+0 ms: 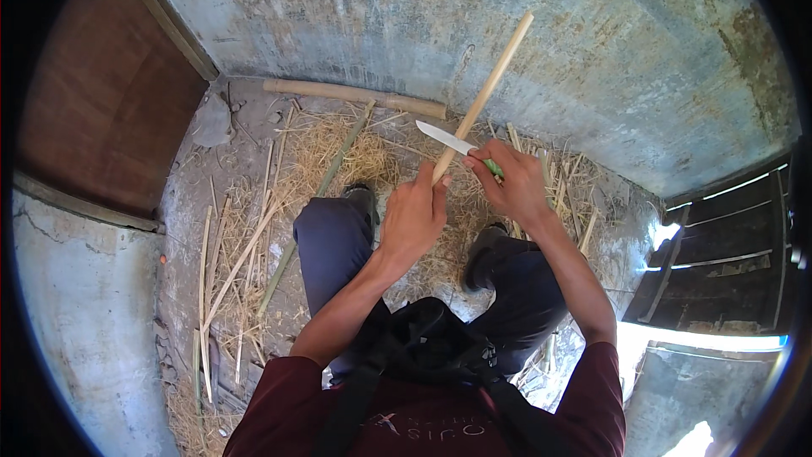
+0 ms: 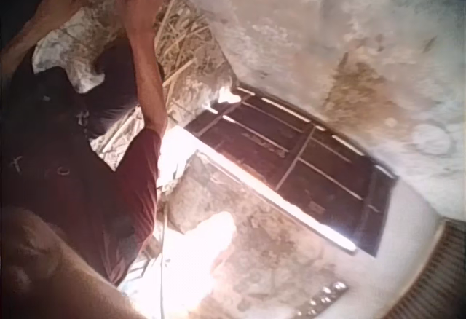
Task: The person shaves a wooden pole using a knife held in the right hand while steadying the pole with the left hand, creating wood curls on the ground.
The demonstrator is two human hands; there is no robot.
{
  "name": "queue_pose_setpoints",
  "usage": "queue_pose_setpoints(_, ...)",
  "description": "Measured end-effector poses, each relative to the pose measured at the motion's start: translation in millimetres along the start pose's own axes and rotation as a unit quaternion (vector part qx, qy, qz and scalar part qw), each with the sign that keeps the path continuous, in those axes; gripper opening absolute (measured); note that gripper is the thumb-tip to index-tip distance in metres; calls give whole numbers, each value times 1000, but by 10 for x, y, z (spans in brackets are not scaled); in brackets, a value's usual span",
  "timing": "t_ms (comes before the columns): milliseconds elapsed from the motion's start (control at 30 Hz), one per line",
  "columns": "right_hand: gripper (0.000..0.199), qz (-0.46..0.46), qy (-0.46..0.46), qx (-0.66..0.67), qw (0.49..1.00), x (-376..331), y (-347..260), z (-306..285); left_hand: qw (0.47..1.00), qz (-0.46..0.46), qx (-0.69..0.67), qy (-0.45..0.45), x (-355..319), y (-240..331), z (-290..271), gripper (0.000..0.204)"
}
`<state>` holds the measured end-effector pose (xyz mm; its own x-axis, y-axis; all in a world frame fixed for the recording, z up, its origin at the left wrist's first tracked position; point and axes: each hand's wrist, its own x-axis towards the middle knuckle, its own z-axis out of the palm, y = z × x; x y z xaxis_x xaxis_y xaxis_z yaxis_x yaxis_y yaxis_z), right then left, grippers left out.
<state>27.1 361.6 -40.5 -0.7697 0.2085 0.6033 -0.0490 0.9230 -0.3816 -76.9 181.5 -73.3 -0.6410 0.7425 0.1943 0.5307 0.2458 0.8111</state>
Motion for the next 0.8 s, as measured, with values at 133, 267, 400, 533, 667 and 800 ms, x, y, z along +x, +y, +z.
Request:
queue_pose_setpoints(133, 17, 7, 4, 34, 999, -59, -18, 88, 1000, 4, -12, -9, -15, 14, -34, 20)
queue_pose_setpoints(267, 17, 17, 23, 17, 999, -28, -14, 70, 1000, 3, -4, -12, -22, 35, -33, 21)
queue_pose_setpoints(400, 15, 10, 13, 4, 1000, -13, -20, 25, 1000, 3, 7, -13, -30, 37, -35, 20)
queue_pose_setpoints(533, 15, 21, 42, 4, 999, 51, 58, -6, 1000, 9, 8, -4, -45, 66, -39, 20)
queue_pose_setpoints(667, 14, 8, 53, -8, 999, 55, 53, -48, 1000, 5, 7, -11, -52, 78, -43, 19)
queue_pose_setpoints(800, 14, 13, 49, -26, 998, 87, 54, -99, 1000, 18, 16, -11, -56, 62, -28, 18)
